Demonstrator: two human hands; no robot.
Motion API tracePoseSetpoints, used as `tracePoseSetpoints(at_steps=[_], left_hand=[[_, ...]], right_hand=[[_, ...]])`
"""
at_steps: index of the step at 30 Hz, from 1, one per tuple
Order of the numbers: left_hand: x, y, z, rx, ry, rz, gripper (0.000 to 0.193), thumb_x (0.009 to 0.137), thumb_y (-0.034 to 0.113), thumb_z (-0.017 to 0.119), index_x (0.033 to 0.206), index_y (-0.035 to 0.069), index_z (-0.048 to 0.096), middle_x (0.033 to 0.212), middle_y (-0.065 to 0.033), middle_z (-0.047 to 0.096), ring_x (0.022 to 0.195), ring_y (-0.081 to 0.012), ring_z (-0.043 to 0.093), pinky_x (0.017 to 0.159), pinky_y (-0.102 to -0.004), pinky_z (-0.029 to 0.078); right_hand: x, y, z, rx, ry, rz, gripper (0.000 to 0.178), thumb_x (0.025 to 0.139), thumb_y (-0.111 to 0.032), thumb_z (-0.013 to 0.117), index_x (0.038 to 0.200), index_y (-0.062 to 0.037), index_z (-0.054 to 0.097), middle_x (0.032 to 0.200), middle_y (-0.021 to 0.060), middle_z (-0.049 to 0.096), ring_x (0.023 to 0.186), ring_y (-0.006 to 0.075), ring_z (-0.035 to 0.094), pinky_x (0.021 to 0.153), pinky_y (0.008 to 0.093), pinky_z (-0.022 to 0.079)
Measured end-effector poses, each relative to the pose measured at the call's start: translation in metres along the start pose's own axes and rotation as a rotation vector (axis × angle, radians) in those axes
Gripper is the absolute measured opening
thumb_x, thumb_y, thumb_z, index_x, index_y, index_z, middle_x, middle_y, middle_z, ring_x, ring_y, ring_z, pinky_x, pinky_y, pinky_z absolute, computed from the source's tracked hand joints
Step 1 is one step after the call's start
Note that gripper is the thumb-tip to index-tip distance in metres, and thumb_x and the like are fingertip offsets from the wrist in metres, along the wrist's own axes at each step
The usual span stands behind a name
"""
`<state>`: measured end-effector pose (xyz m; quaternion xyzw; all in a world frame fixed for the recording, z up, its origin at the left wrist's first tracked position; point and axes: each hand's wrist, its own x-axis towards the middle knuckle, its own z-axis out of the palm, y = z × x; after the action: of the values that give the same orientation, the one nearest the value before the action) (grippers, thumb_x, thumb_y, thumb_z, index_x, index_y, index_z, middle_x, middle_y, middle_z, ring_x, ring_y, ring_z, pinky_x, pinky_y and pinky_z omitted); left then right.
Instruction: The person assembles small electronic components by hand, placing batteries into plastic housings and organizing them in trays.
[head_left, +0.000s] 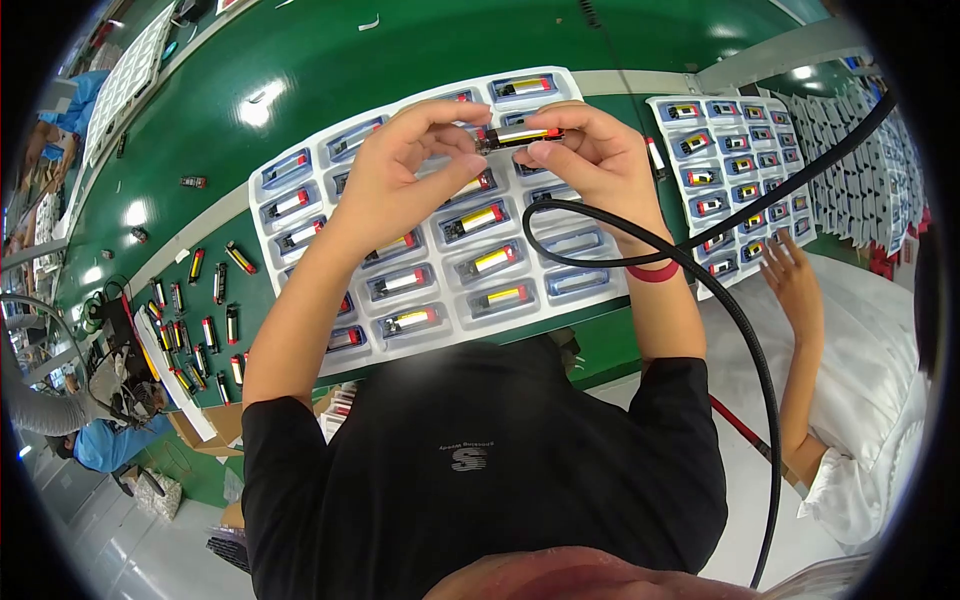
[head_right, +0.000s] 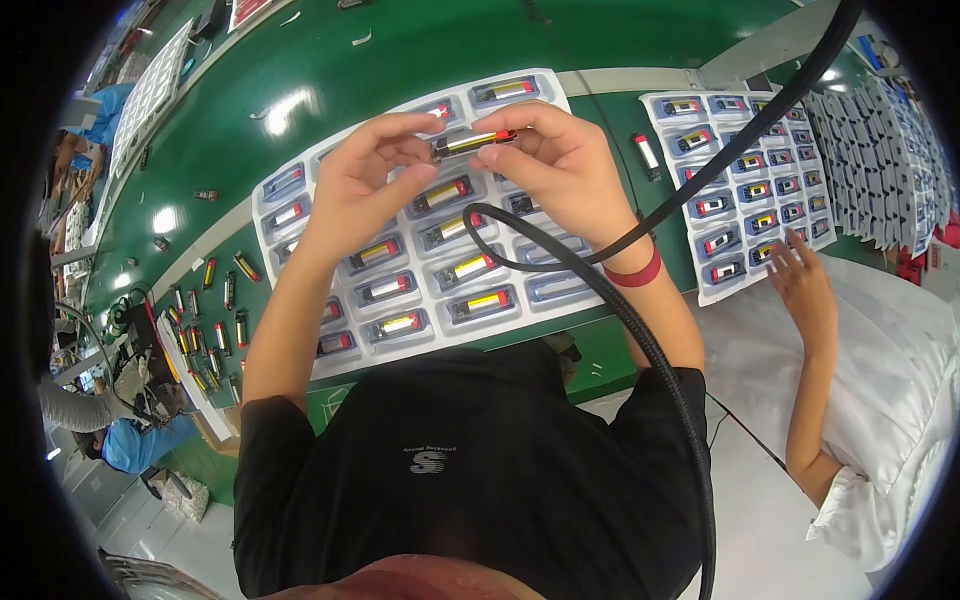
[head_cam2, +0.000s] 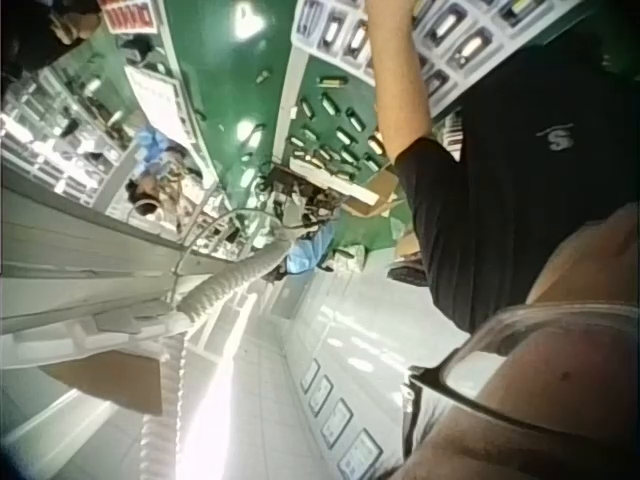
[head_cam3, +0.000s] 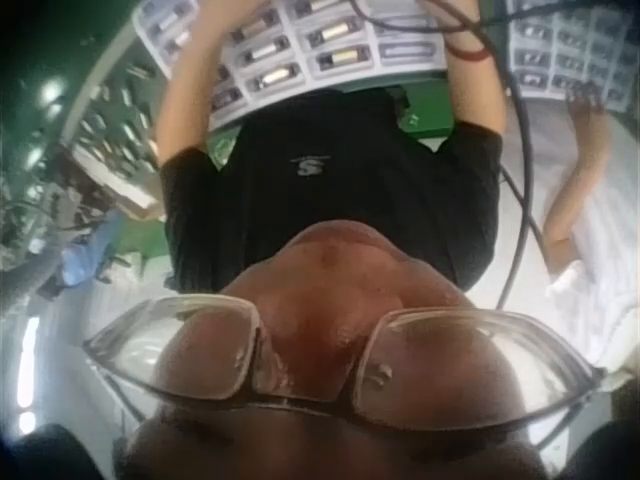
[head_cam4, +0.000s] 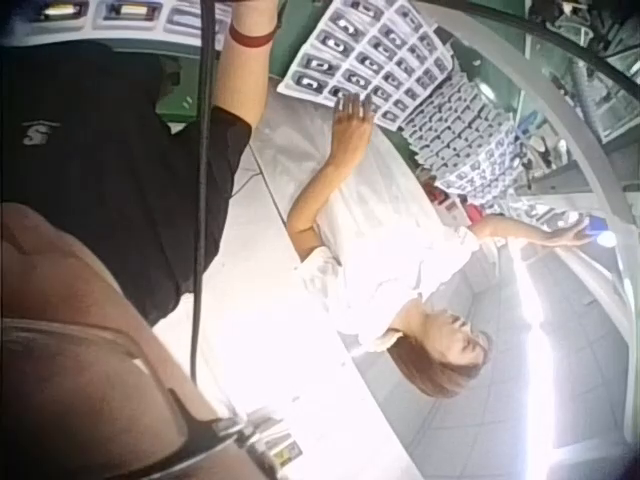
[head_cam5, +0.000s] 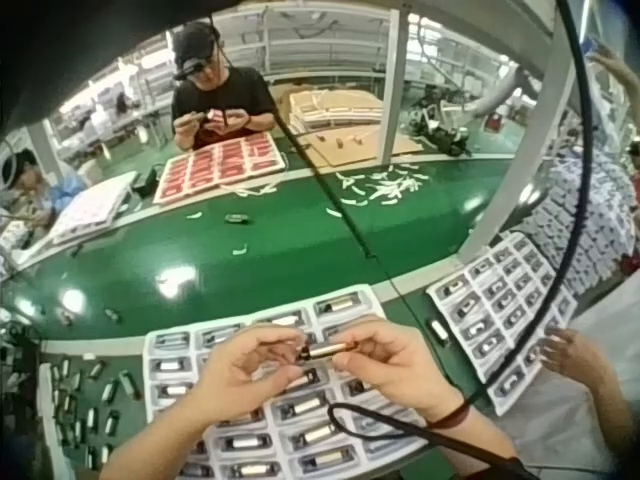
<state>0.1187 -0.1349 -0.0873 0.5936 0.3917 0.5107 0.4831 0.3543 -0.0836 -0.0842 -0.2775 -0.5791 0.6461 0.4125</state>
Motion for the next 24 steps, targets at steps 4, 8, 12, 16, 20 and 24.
tracePoseSetpoints(at_steps=[4,8,12,16,20,24], left_hand=[[0.000,0.003,0.000,0.143,-0.012,-0.012,0.032,0.088,-0.001,0.074,0.119,0.001,0.070,0.119,-0.0117,0.071,0.099,-0.0171,0.068,0.091,-0.0324,0.055],[0.003,0.005,0.000,0.547,-0.006,0.271,0.025,0.084,0.003,0.078,0.109,0.001,0.075,0.109,-0.0126,0.074,0.093,-0.0221,0.074,0.084,-0.0330,0.060],[0.004,0.011,0.005,0.555,-0.017,0.349,0.026,0.083,0.003,0.078,0.109,0.001,0.075,0.108,-0.0132,0.075,0.095,-0.0240,0.074,0.081,-0.0333,0.060],[0.001,0.006,0.003,0.615,-0.012,0.413,0.024,0.081,-0.001,0.075,0.104,0.001,0.076,0.104,-0.0125,0.076,0.091,-0.0240,0.075,0.079,-0.0329,0.061],[0.002,0.001,0.012,0.616,0.043,0.362,0.018,0.079,-0.003,0.073,0.096,0.001,0.076,0.097,-0.0115,0.076,0.086,-0.0229,0.075,0.078,-0.0315,0.060],[0.007,-0.015,0.036,0.360,0.146,0.087,0.020,0.080,0.000,0.074,0.099,0.002,0.072,0.096,-0.0073,0.070,0.087,-0.0201,0.070,0.080,-0.0330,0.057]], right_hand=[[-0.002,0.002,-0.003,0.031,-0.017,0.006,0.024,0.093,0.010,0.064,0.116,0.0069,0.067,0.117,0.0097,0.063,0.104,0.0218,0.071,0.092,0.0307,0.058],[-0.002,0.007,-0.003,-0.011,-0.033,-0.075,0.024,0.091,0.011,0.065,0.115,0.0066,0.068,0.119,0.0107,0.063,0.105,0.0214,0.071,0.091,0.0297,0.058],[-0.007,0.005,0.002,-0.005,0.045,-0.057,0.023,0.091,0.011,0.066,0.114,0.0064,0.069,0.117,0.0109,0.064,0.104,0.0203,0.071,0.089,0.0286,0.058],[-0.010,0.012,0.002,0.028,-0.005,-0.109,0.023,0.091,0.011,0.066,0.112,0.0039,0.071,0.115,0.0091,0.065,0.100,0.0169,0.070,0.085,0.0264,0.058],[-0.014,0.018,0.003,0.031,-0.002,-0.115,0.022,0.090,0.011,0.066,0.109,0.0026,0.073,0.113,0.0088,0.065,0.099,0.0165,0.070,0.083,0.0269,0.058],[-0.018,0.007,-0.014,-0.406,-0.044,-0.354,0.021,0.086,0.008,0.069,0.104,-0.0002,0.074,0.108,0.0109,0.068,0.095,0.0190,0.069,0.082,0.0299,0.056]])
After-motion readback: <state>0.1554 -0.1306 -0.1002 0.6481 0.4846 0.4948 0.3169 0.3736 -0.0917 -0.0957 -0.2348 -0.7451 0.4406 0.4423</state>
